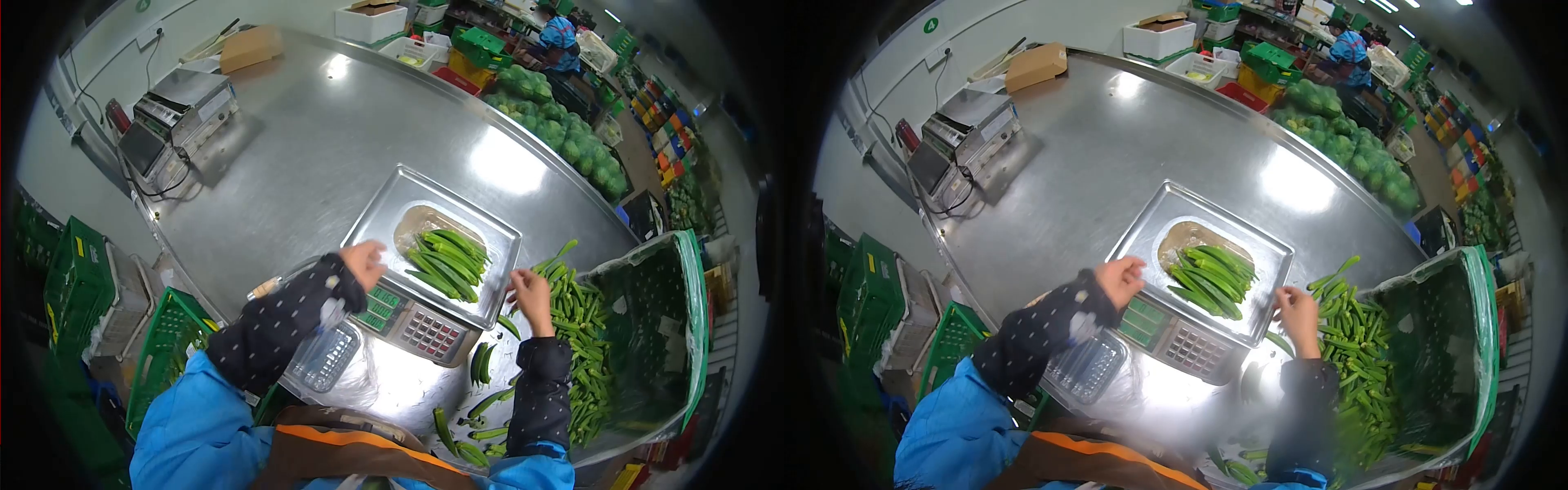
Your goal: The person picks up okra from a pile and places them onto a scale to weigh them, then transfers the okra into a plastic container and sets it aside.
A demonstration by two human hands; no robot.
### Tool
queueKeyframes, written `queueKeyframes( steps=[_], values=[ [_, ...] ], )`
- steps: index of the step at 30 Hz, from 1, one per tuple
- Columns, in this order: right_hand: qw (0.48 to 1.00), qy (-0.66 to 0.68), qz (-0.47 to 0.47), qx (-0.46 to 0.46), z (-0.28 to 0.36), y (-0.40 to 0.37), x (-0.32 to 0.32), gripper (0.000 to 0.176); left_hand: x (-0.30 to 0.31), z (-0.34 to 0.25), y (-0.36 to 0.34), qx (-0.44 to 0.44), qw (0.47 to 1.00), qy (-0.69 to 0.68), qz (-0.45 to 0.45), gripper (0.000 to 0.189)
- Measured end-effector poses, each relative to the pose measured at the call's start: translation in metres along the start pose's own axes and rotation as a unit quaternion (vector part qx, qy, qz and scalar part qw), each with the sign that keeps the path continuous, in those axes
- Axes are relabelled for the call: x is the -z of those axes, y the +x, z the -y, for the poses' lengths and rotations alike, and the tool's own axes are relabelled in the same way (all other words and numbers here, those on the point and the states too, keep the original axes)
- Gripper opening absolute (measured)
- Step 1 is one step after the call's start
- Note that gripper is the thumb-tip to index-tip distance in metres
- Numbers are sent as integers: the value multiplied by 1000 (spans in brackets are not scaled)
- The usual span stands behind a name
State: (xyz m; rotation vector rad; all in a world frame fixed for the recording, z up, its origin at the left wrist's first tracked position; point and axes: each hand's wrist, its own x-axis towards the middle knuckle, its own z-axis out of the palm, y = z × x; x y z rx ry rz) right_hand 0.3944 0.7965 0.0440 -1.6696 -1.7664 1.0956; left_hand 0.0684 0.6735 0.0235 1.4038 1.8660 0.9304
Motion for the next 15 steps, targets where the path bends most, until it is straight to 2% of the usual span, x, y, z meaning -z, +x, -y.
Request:
queueKeyframes(
  steps=[2, 4, 5, 6, 7, 8, 9, 10, 12, 14, 15],
  values=[
    [993, 27, 100, -57, 1, -7, -8, 29, -21, 14, 39, -2, 996, 81, -46, 36],
    [983, 94, 134, -85, -6, -7, -24, 28, -40, 31, 74, 132, 990, 25, 41, 30],
    [986, 86, 120, -73, -8, -7, -30, 27, -40, 40, 73, 119, 984, -83, 99, 28],
    [990, 77, 105, -61, -7, -8, -34, 26, -36, 41, 89, 157, 951, -141, 225, 20],
    [990, 86, 97, -51, -12, -5, -37, 24, -39, 36, 89, 143, 965, -58, 213, 18],
    [997, 42, 71, 8, -29, 3, -45, 28, -43, 30, 87, 129, 972, 25, 197, 17],
    [998, 20, 54, 33, -28, 2, -48, 31, -43, 26, 77, 164, 967, -143, 135, 18],
    [998, -3, 40, 56, -16, -1, -53, 34, -31, 23, 73, 168, 966, -147, 128, 18],
    [997, 36, 47, 47, 25, -11, -62, 39, 0, 21, 62, 223, 881, -409, 86, 23],
    [990, 84, 112, 33, 84, -21, -76, 36, 44, 35, 56, 233, 876, -417, 60, 30],
    [983, 120, 134, 45, 100, -21, -90, 36, 67, 50, 53, 222, 840, -491, 63, 34]
  ],
)
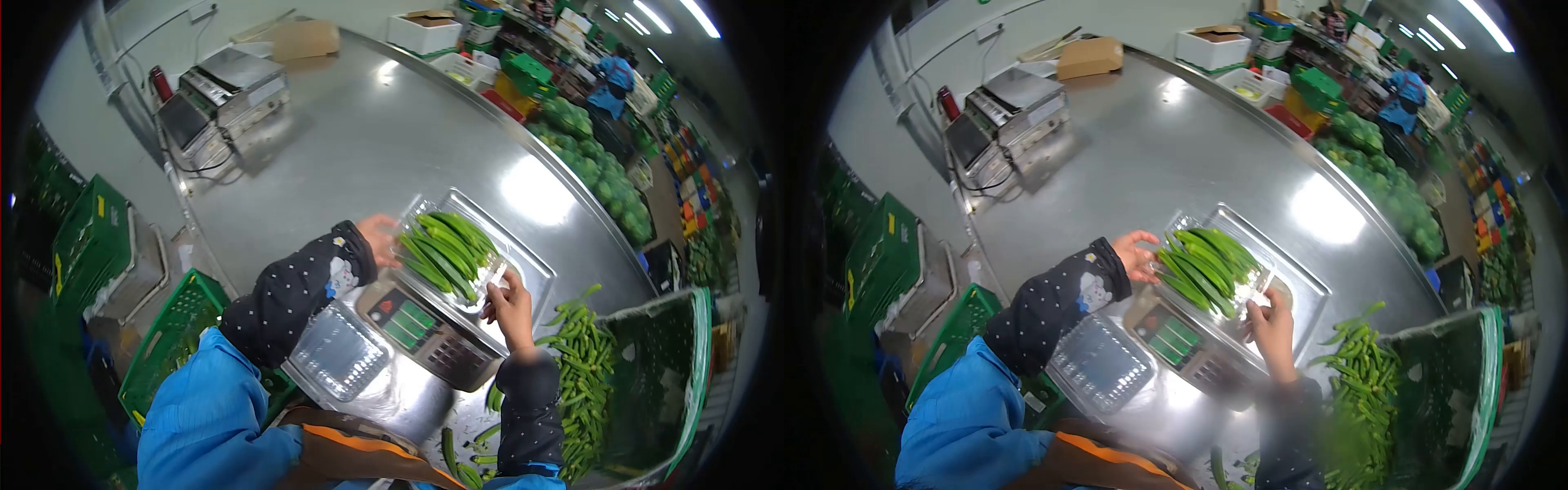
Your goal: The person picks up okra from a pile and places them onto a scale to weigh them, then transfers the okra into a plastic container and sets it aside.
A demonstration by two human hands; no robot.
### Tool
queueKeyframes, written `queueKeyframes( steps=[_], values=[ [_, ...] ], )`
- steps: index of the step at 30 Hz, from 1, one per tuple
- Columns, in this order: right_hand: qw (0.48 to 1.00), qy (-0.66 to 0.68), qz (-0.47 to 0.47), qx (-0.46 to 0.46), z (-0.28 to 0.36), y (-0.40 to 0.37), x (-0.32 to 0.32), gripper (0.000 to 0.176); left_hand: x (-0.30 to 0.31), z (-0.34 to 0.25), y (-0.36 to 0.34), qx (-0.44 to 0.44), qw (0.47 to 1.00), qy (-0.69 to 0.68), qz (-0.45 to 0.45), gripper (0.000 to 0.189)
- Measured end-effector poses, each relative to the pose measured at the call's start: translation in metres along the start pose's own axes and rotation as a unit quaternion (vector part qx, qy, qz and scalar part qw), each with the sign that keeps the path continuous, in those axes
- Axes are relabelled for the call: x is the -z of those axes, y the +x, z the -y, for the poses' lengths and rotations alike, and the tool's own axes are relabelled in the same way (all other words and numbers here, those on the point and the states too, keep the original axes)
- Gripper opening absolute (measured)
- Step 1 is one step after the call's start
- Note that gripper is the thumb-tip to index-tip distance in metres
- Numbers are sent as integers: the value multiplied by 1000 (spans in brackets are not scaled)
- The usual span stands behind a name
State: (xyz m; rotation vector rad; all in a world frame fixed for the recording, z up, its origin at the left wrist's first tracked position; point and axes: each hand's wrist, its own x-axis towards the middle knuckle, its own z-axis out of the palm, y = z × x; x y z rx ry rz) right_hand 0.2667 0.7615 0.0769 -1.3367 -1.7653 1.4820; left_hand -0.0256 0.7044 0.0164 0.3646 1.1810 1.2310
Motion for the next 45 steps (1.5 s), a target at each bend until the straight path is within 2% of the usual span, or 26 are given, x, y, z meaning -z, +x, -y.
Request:
queueKeyframes(
  steps=[1, 3, 6, 9, 11, 15, 17, 19, 20, 21, 22, 23, 25, 26, 27, 28, 30, 31, 32, 35, 36, 37, 39, 40, 42, 45],
  values=[
    [999, 36, 22, 13, 10, 5, -18, 36, 26, -11, -6, -6, 997, -78, 28, 39],
    [997, 5, 44, 58, 22, 12, -56, 38, 77, -32, -18, -30, 998, -49, -15, 42],
    [955, -173, 88, 226, 38, -20, -109, 33, 161, -65, -36, -44, 994, -17, -103, 45],
    [828, -238, 275, 427, 28, -64, -150, 36, 259, -63, -31, -87, 973, 73, -203, 46],
    [797, -302, 411, 323, 10, -95, -164, 38, 329, -50, -25, -97, 972, 56, -209, 46],
    [765, -358, 423, 330, 3, -118, -149, 39, 365, -53, -40, -90, 968, 9, -232, 49],
    [737, -418, 424, 320, -3, -122, -144, 37, 426, -32, -12, -93, 969, 9, -230, 55],
    [698, -477, 368, 388, -13, -125, -142, 34, 494, -6, 15, -244, 964, 73, -68, 62],
    [696, -478, 370, 389, -17, -125, -141, 34, 478, -9, 8, -246, 964, 70, -71, 62],
    [695, -468, 357, 413, -22, -124, -141, 33, 455, -11, 9, -255, 909, 248, -219, 57],
    [693, -456, 344, 440, -29, -122, -140, 33, 415, -19, 4, -249, 800, 413, -357, 52],
    [692, -455, 345, 443, -42, -119, -139, 33, 374, -27, -6, -226, 646, 555, -474, 47],
    [751, -386, 367, 391, -67, -117, -137, 32, 282, -16, -50, -351, 758, 445, -324, 33],
    [752, -382, 367, 392, -66, -118, -137, 32, 231, -22, -86, -291, 813, 457, -215, 24],
    [759, -360, 367, 398, -62, -116, -138, 29, 198, -8, -111, -287, 816, 475, -160, 21],
    [765, -339, 367, 406, -57, -114, -138, 27, 163, 1, -136, -211, 836, 500, -83, 21],
    [760, -332, 369, 420, -52, -111, -135, 25, 135, 44, -159, -335, 755, 556, 91, 28],
    [754, -328, 369, 433, -52, -111, -132, 23, 121, 60, -179, -393, 741, 530, 123, 30],
    [768, -308, 368, 423, -59, -112, -128, 20, 104, 60, -196, -352, 722, 566, 183, 35],
    [767, -312, 276, 488, -11, -127, -115, 17, 81, 81, -222, -353, 682, 601, 223, 36],
    [742, -353, 226, 523, 11, -133, -107, 16, 73, 87, -223, -411, 675, 580, 198, 32],
    [748, -374, 170, 521, 11, -140, -98, 16, 62, 80, -224, -412, 670, 576, 223, 32],
    [772, -382, 38, 507, 17, -155, -75, 13, 37, 57, -217, -521, 617, 573, 141, 30],
    [766, -397, -82, 500, 9, -161, -63, 16, 16, 45, -208, -572, 588, 560, 117, 30],
    [835, -325, -234, 377, 12, -175, -38, 41, -30, 24, -179, -631, 541, 550, 81, 30],
    [884, -246, -322, 233, -38, -206, 4, 38, -85, 15, -116, -659, 490, 570, 35, 29]
  ],
)
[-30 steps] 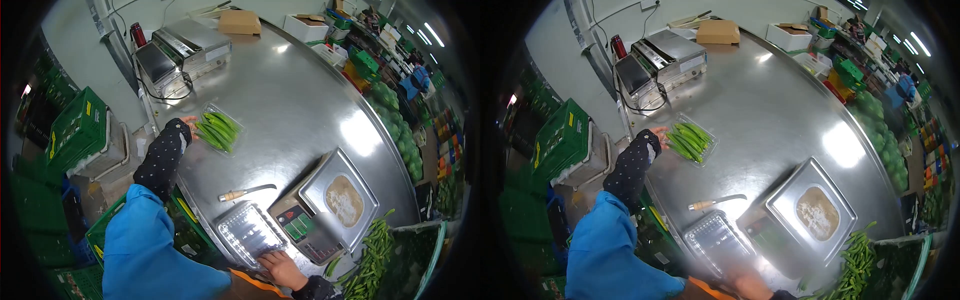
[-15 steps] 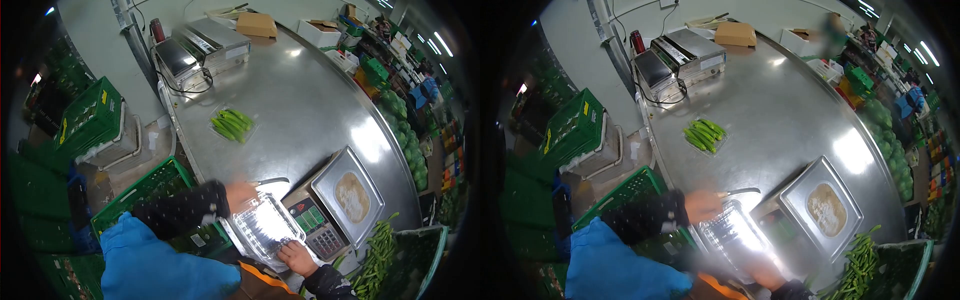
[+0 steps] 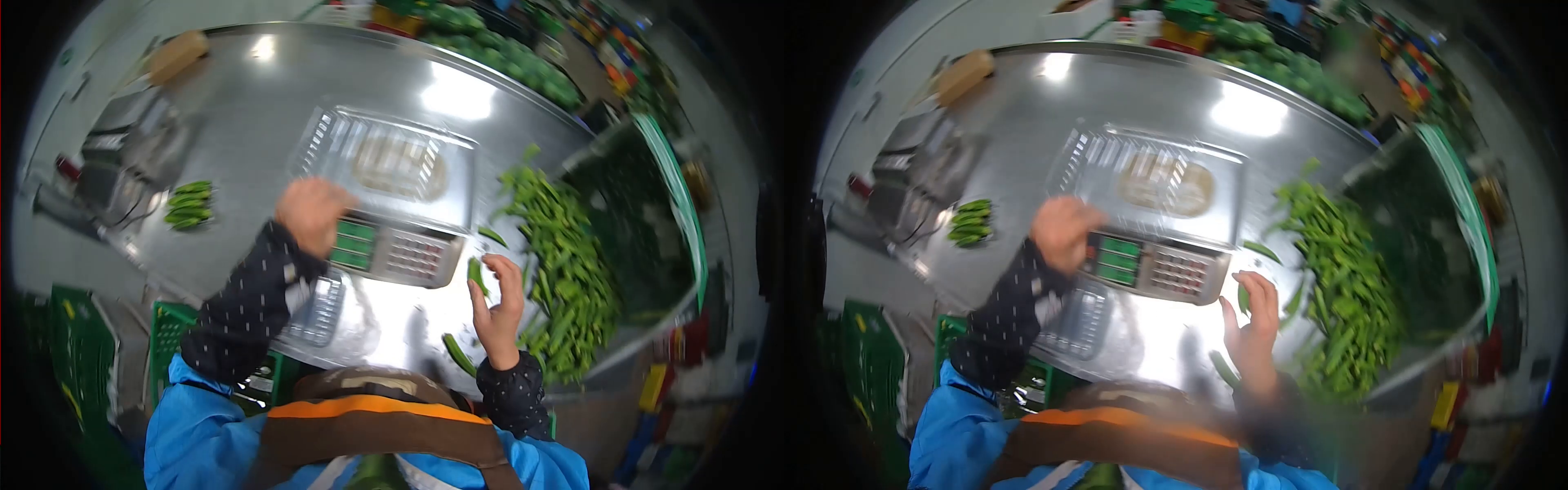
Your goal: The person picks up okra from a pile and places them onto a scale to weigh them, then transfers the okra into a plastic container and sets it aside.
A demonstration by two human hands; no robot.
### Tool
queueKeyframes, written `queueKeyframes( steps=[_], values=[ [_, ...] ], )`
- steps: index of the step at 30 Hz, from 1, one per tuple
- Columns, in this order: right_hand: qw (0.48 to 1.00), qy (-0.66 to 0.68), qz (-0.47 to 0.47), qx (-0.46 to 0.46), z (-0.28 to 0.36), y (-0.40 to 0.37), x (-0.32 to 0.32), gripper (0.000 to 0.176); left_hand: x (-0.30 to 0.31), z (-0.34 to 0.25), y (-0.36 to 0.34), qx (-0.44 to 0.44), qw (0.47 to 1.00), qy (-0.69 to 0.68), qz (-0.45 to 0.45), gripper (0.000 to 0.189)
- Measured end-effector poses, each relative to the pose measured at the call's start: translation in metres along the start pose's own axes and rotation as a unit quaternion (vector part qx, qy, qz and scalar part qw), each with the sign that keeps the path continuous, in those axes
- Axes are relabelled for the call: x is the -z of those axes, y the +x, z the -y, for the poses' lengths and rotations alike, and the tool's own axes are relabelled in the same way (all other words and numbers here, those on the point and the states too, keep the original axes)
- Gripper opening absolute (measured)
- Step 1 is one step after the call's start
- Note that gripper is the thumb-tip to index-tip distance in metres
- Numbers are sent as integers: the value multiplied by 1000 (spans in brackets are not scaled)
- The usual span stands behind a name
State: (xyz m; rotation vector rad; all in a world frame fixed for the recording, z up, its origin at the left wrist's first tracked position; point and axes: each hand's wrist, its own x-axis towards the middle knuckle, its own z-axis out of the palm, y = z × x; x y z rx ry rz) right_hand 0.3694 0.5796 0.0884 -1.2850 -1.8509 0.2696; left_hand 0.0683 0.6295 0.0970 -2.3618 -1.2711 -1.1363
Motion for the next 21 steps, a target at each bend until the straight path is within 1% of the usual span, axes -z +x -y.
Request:
queueKeyframes(
  steps=[1, 2, 4, 5, 6, 7, 8, 9, 10, 11, 12, 13, 14, 15, 16, 17, 18, 20, 21],
  values=[
    [998, 10, 16, -66, -15, -17, 12, 35, -25, 11, 9, 15, 1000, -3, 16, 30],
    [995, 8, 5, -97, -31, -34, 24, 32, -54, 21, 13, 30, 999, -2, 31, 31],
    [989, -104, -20, -100, -77, -74, 54, 27, -103, 37, 10, 44, 991, -1, 126, 35],
    [988, -111, -25, -109, -94, -91, 69, 27, -118, 43, 6, 36, 991, -11, 129, 35],
    [973, -78, -44, -214, -109, -108, 83, 25, -131, 49, 3, 43, 974, -20, 220, 39],
    [946, -41, -63, -316, -126, -122, 93, 23, -137, 51, 3, 48, 949, -26, 311, 43],
    [942, -43, -67, -327, -145, -132, 98, 23, -139, 54, 0, 41, 947, -32, 318, 43],
    [932, -20, -74, -354, -167, -146, 100, 22, -134, 49, 0, 45, 953, -30, 297, 45],
    [921, 3, -81, -380, -175, -150, 104, 20, -128, 38, 3, 50, 960, -28, 274, 47],
    [922, -30, -72, -378, -184, -150, 102, 21, -124, 23, 7, 43, 959, -33, 278, 47],
    [931, -63, -67, -353, -189, -144, 99, 22, -116, 0, 12, 56, 978, -38, 196, 46],
    [939, -142, -62, -308, -195, -136, 95, 22, -109, -22, 14, 71, 990, -41, 112, 45],
    [939, -218, -56, -260, -203, -127, 92, 23, -104, -42, 14, 70, 990, -42, 115, 45],
    [939, -217, -55, -262, -214, -119, 91, 23, -100, -62, 13, 89, 983, -107, 118, 44],
    [933, -262, -52, -240, -226, -111, 88, 24, -97, -80, 11, 108, 972, -171, 119, 44],
    [927, -304, -48, -216, -236, -105, 85, 24, -95, -95, 10, 110, 963, -200, 141, 41],
    [929, -299, -46, -215, -241, -98, 84, 24, -94, -107, 7, 114, 954, -226, 163, 38],
    [906, -349, 26, -237, -248, -88, 82, 29, -94, -126, -7, 138, 936, -264, 189, 35],
    [906, -353, 56, -228, -256, -90, 83, 29, -93, -133, -16, 156, 924, -278, 210, 33]
  ],
)
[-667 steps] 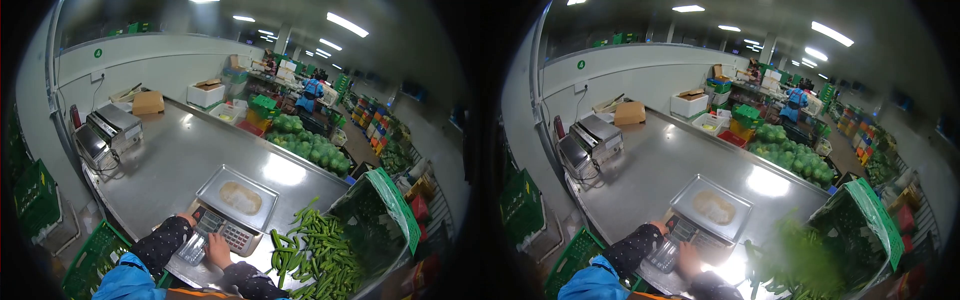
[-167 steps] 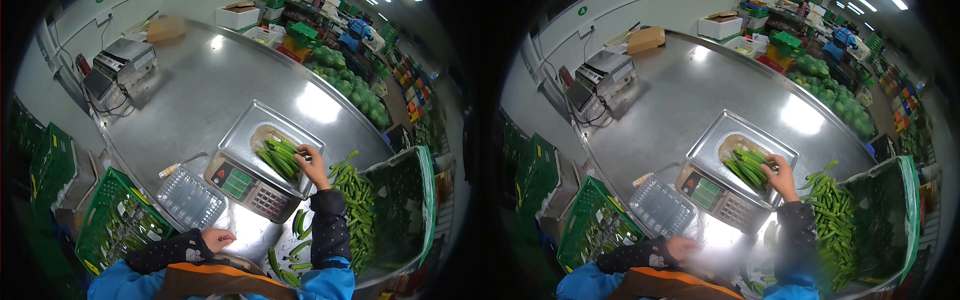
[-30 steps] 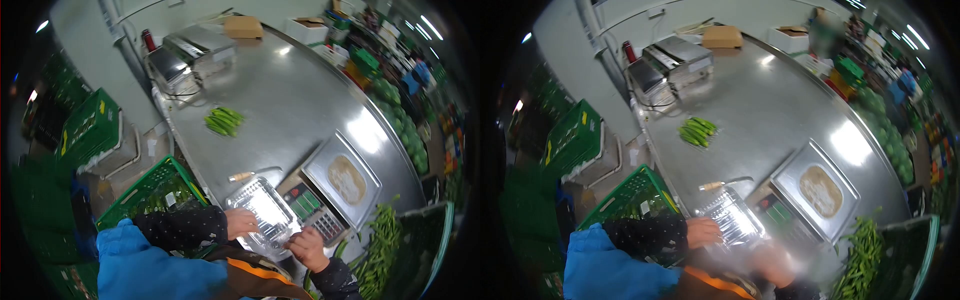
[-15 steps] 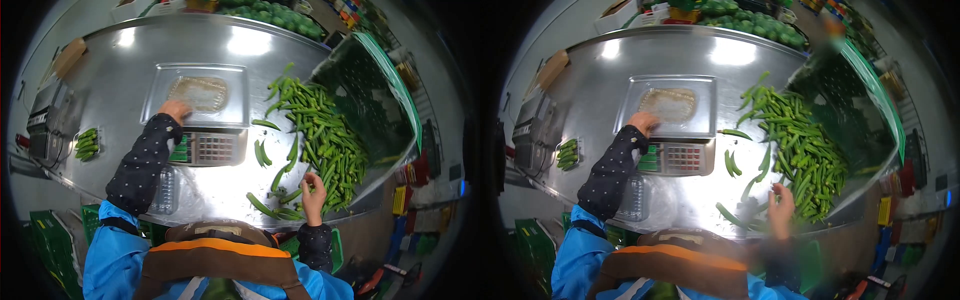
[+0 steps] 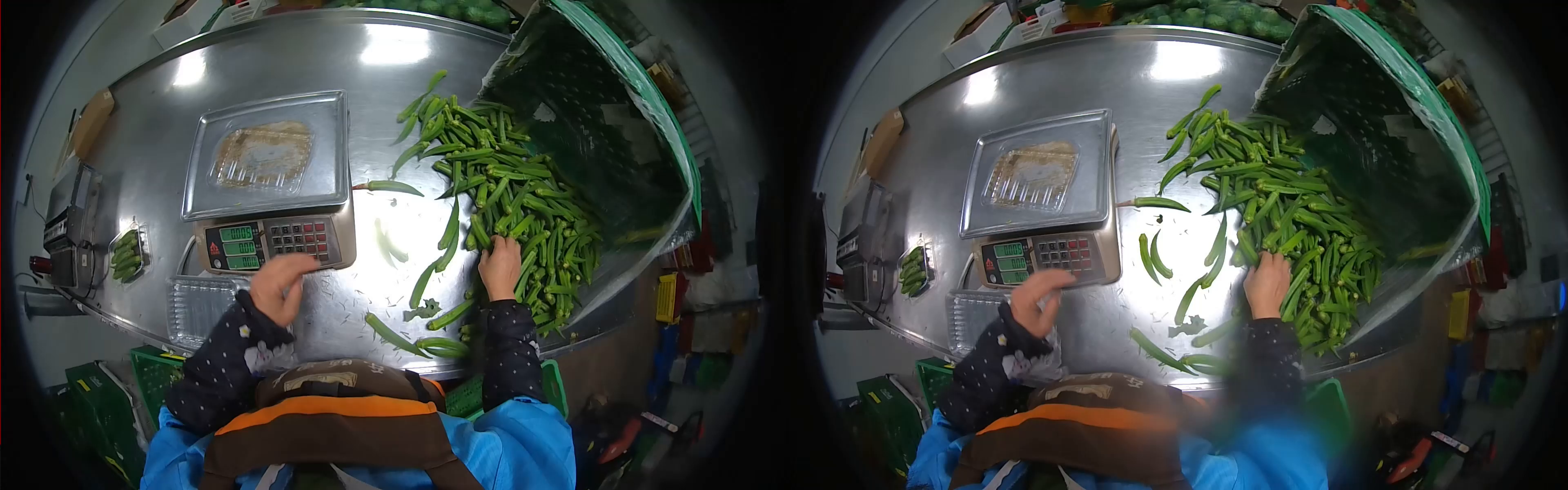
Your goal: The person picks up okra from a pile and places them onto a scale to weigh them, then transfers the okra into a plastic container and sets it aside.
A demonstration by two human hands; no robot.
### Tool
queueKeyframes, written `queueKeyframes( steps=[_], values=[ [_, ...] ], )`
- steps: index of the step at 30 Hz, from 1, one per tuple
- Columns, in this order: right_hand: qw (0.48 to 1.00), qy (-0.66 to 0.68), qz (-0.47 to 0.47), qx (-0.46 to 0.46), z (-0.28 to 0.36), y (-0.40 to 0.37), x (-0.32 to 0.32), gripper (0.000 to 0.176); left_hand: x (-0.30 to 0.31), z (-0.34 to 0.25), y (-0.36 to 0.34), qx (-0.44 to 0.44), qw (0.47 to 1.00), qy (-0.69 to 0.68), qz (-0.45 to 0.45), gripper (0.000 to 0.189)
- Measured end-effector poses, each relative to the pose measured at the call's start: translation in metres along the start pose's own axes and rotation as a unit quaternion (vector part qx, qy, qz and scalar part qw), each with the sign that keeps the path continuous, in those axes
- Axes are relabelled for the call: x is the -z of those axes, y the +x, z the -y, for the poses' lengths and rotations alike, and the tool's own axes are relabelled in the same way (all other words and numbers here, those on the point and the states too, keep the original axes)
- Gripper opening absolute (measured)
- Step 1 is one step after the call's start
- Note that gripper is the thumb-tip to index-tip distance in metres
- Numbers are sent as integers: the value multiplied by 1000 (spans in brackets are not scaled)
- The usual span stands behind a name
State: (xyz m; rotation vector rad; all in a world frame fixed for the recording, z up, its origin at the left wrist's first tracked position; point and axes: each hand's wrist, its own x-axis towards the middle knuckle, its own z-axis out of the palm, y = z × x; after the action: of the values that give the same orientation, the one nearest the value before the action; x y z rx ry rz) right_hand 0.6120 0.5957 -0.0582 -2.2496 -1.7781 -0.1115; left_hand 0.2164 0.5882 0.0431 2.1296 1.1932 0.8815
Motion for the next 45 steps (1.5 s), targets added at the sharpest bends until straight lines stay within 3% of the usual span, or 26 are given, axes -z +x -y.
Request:
queueKeyframes(
  steps=[5, 7, 10, 15, 17, 19, 20, 21, 22, 23, 25, 26, 27, 28, 29, 30, 31, 32, 33, 35, 36, 38, 40, 41, 43, 45],
  values=[
    [979, 190, 17, -78, 38, 4, 7, 25, -26, -13, -41, 88, 991, -82, 51, 27],
    [957, 216, 91, -169, 64, 17, 10, 30, -36, -16, -53, 122, 984, -103, 74, 27],
    [981, 114, 103, -119, 79, 30, -22, 36, -46, -20, -63, 155, 972, -140, 111, 27],
    [983, 92, 113, -114, 82, 27, -22, 39, -49, -18, -60, 172, 964, -143, 141, 28],
    [978, 142, 106, -108, 80, 13, -10, 39, -59, -18, -40, 249, 921, -247, 168, 31],
    [954, 261, 121, -85, 81, -4, 2, 36, -91, -5, -23, 309, 815, -453, 187, 50],
    [938, 308, 131, -88, 89, -12, 14, 36, -104, -6, -12, 306, 814, -457, 187, 50],
    [920, 354, 141, -92, 96, -20, 23, 36, -114, -12, 4, 364, 772, -485, 191, 56],
    [874, 434, 196, -100, 103, -29, 29, 35, -121, -15, 12, 421, 724, -510, 195, 63],
    [817, 509, 248, -110, 109, -37, 35, 34, -133, -9, 10, 373, 697, -575, 211, 61],
    [800, 520, 293, -61, 125, -42, 56, 34, -131, -8, 12, 391, 555, -657, 329, 61],
    [837, 455, 303, -39, 130, -40, 76, 34, -133, -3, 8, 389, 554, -656, 333, 61],
    [838, 455, 300, -42, 131, -42, 77, 34, -136, 0, 3, 395, 517, -689, 319, 56],
    [876, 406, 260, 0, 132, -48, 76, 34, -139, 1, -1, 402, 479, -719, 303, 51],
    [908, 354, 220, 42, 134, -53, 77, 35, -145, 1, -5, 403, 477, -718, 307, 51],
    [903, 357, 235, 42, 140, -56, 83, 35, -147, -9, -2, 403, 483, -757, 175, 47],
    [915, 329, 200, 118, 142, -61, 85, 37, -143, -21, 4, 394, 480, -783, 38, 43],
    [905, 322, 240, 144, 138, -57, 87, 36, -132, -32, 10, 493, 474, -729, -8, 33],
    [891, 315, 279, 169, 133, -51, 88, 35, -135, -26, 8, 492, 474, -731, -8, 33],
    [910, 369, 188, -31, 96, -16, 78, 30, -139, -3, -2, 503, 480, -718, 28, 27],
    [922, 386, 7, -35, 69, 12, 70, 25, -134, -1, -2, 490, 470, -732, 52, 26],
    [967, 174, -107, -153, 13, 61, 58, 28, -127, -6, -3, 496, 502, -705, 67, 28],
    [970, 68, -35, -232, -14, 86, 45, 35, -129, -5, -6, 497, 549, -667, 80, 31],
    [970, 69, -36, -230, -19, 89, 33, 35, -131, -7, -9, 495, 550, -668, 78, 31],
    [973, 20, 93, -212, -21, 93, 19, 35, -133, -9, -8, 471, 587, -653, 86, 35],
    [980, 21, 48, -193, -16, 76, 21, 31, -129, -10, -5, 459, 587, -660, 95, 37]
  ],
)
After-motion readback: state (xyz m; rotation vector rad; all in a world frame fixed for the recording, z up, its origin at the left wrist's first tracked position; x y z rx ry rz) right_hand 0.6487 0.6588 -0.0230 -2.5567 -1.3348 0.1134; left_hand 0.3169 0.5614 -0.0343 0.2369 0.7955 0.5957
